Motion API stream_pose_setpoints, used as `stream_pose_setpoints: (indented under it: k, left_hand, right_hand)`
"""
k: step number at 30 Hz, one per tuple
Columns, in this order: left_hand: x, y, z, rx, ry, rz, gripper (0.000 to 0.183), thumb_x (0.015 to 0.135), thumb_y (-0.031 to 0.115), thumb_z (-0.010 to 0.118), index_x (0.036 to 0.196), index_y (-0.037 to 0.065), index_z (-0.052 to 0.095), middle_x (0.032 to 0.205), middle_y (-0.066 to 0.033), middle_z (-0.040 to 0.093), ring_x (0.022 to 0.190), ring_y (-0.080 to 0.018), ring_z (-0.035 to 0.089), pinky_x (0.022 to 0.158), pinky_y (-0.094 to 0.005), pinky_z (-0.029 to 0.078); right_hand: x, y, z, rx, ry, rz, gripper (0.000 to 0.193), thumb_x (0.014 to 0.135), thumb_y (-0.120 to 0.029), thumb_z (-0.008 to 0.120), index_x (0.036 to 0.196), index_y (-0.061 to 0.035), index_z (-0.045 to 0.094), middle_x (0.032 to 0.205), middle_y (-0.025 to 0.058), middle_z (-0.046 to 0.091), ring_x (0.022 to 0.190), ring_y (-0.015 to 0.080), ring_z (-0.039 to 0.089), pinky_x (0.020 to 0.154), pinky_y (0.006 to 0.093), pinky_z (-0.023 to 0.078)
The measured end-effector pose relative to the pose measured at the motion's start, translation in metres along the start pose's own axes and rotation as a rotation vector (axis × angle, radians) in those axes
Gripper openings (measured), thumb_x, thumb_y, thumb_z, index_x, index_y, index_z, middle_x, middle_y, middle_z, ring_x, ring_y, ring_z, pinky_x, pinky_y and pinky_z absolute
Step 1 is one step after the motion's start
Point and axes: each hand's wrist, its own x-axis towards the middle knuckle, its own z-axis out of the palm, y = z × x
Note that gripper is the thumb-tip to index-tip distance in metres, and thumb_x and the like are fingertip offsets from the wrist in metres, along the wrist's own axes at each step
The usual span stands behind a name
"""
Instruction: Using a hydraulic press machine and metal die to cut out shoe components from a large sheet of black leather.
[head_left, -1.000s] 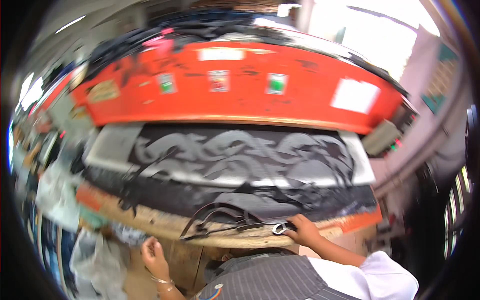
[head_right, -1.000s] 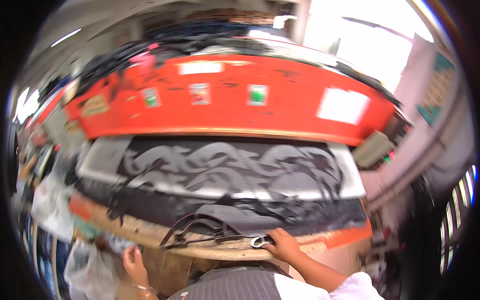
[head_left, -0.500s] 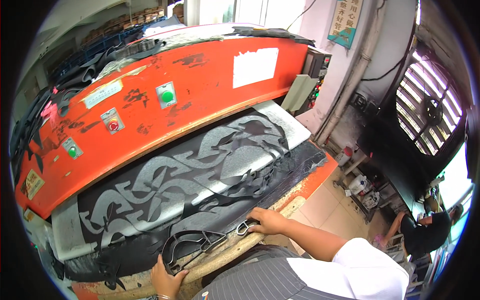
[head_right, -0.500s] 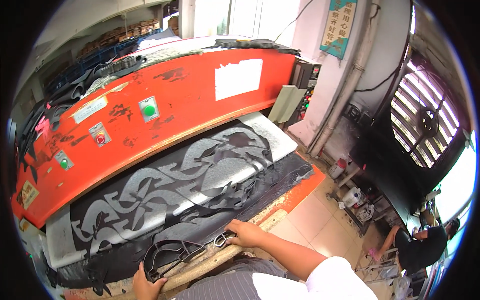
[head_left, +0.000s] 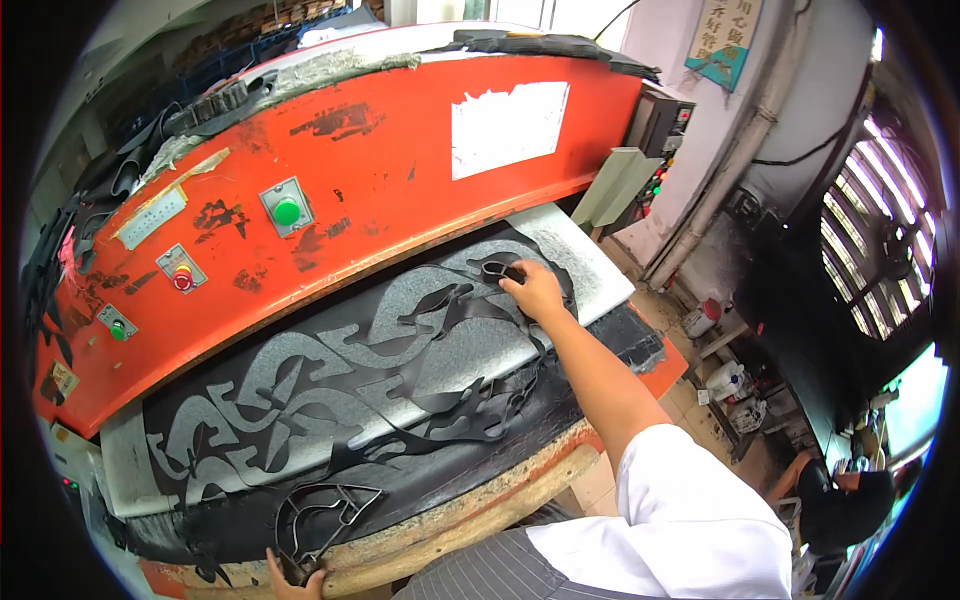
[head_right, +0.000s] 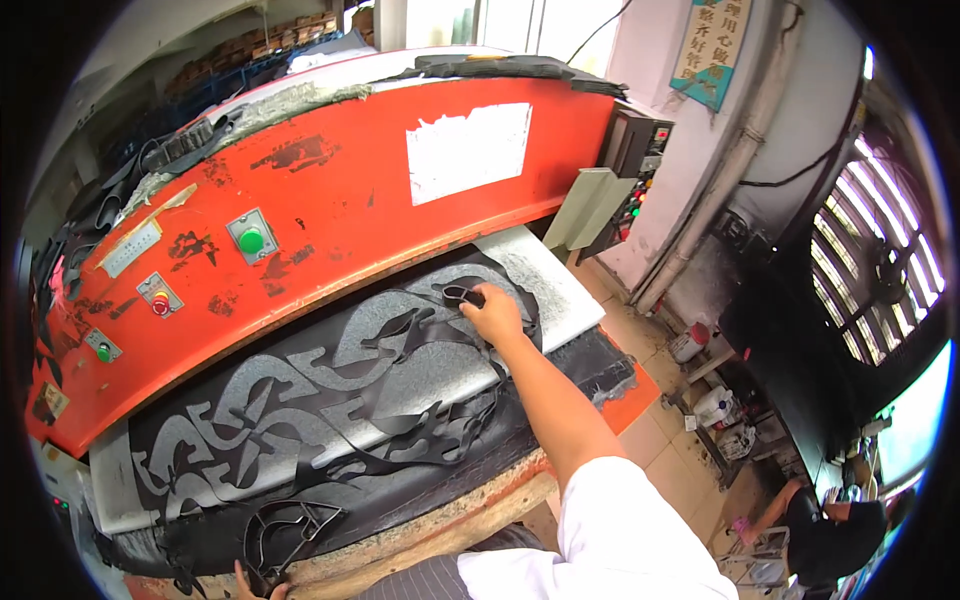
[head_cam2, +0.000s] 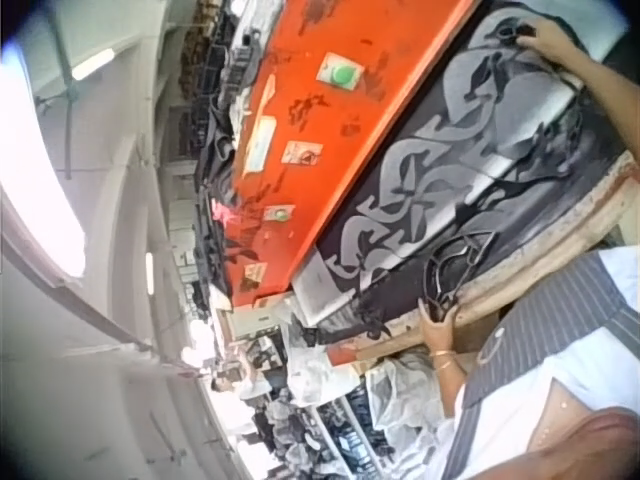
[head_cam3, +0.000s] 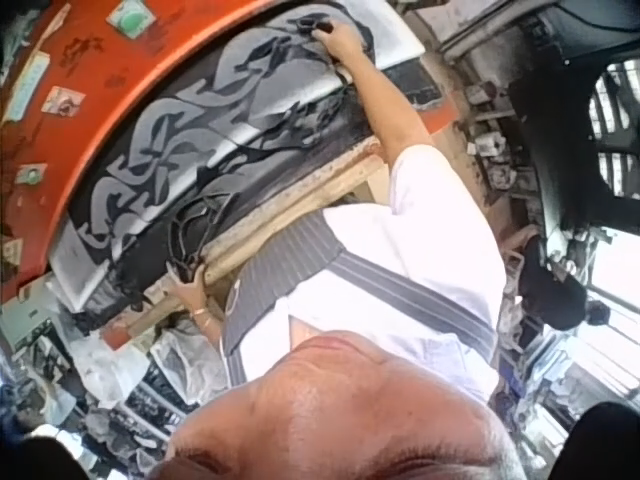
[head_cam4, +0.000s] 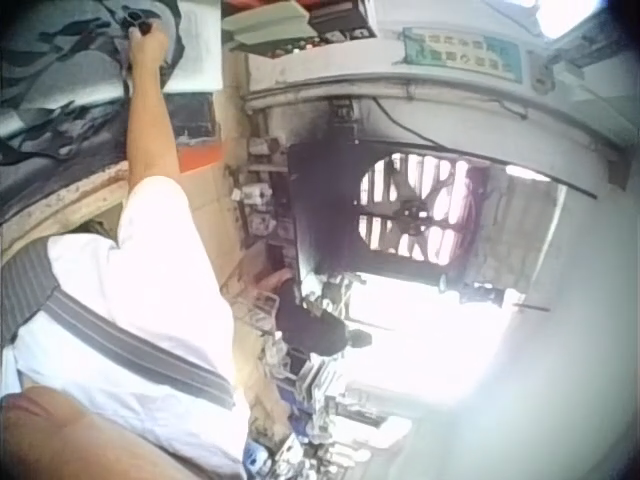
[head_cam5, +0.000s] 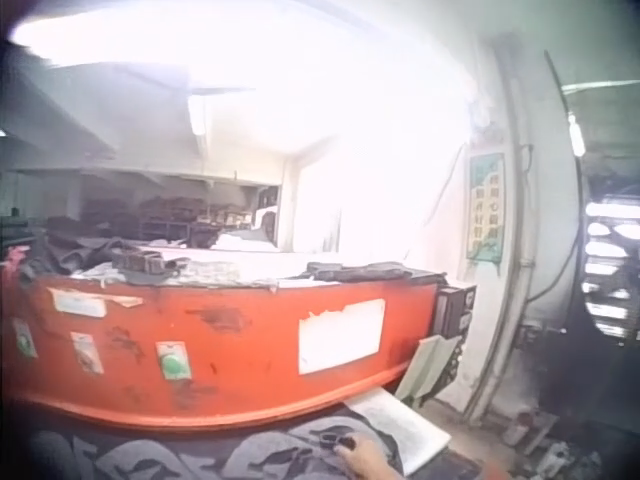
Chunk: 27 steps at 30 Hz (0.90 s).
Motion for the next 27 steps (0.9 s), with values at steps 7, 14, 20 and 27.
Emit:
stream_pose_setpoints:
  k: [7,14,20,27]
  left_hand:
    - [-0.019,0.014,0.007,-0.017,0.112,-0.207,0.06,0.075,0.02,0.079,0.125,-0.004,0.057,0.116,-0.0184,0.065,0.102,-0.0303,0.061,0.092,-0.0381,0.046]
    - [-0.019,-0.044,0.009,-0.293,0.055,-0.154,0.07,0.079,0.017,0.076,0.139,0.0,0.044,0.127,-0.016,0.058,0.11,-0.0271,0.057,0.097,-0.0379,0.043]
    - [0.028,-0.01,-0.008,-0.484,0.257,-0.128,0.057,0.082,0.019,0.072,0.133,0.002,0.052,0.125,-0.0177,0.059,0.11,-0.0294,0.058,0.094,-0.0394,0.045]
    - [0.152,-0.013,0.008,-0.594,0.236,0.025,0.058,0.095,0.021,0.057,0.144,0.0,0.035,0.142,-0.0209,0.044,0.132,-0.0292,0.043,0.108,-0.0377,0.032]
  right_hand:
    - [0.014,0.037,0.011,-0.187,-0.191,-0.25,0.067,0.077,-0.033,0.074,0.137,-0.0169,0.05,0.116,0.0132,0.063,0.115,0.0302,0.051,0.098,0.0439,0.037]
    - [0.018,0.046,0.007,-0.108,-0.215,-0.271,0.062,0.077,-0.027,0.075,0.135,-0.0207,0.053,0.117,0.0156,0.061,0.115,0.0313,0.052,0.097,0.0435,0.038]
    - [0.019,0.042,0.006,-0.069,-0.212,-0.253,0.061,0.077,-0.025,0.075,0.134,-0.0202,0.054,0.117,0.0174,0.061,0.116,0.0323,0.052,0.098,0.0432,0.038]
    - [0.007,0.037,-0.003,-0.238,-0.222,-0.214,0.071,0.075,-0.027,0.077,0.139,-0.0177,0.047,0.128,0.0159,0.057,0.121,0.0336,0.048,0.1,0.0481,0.037]
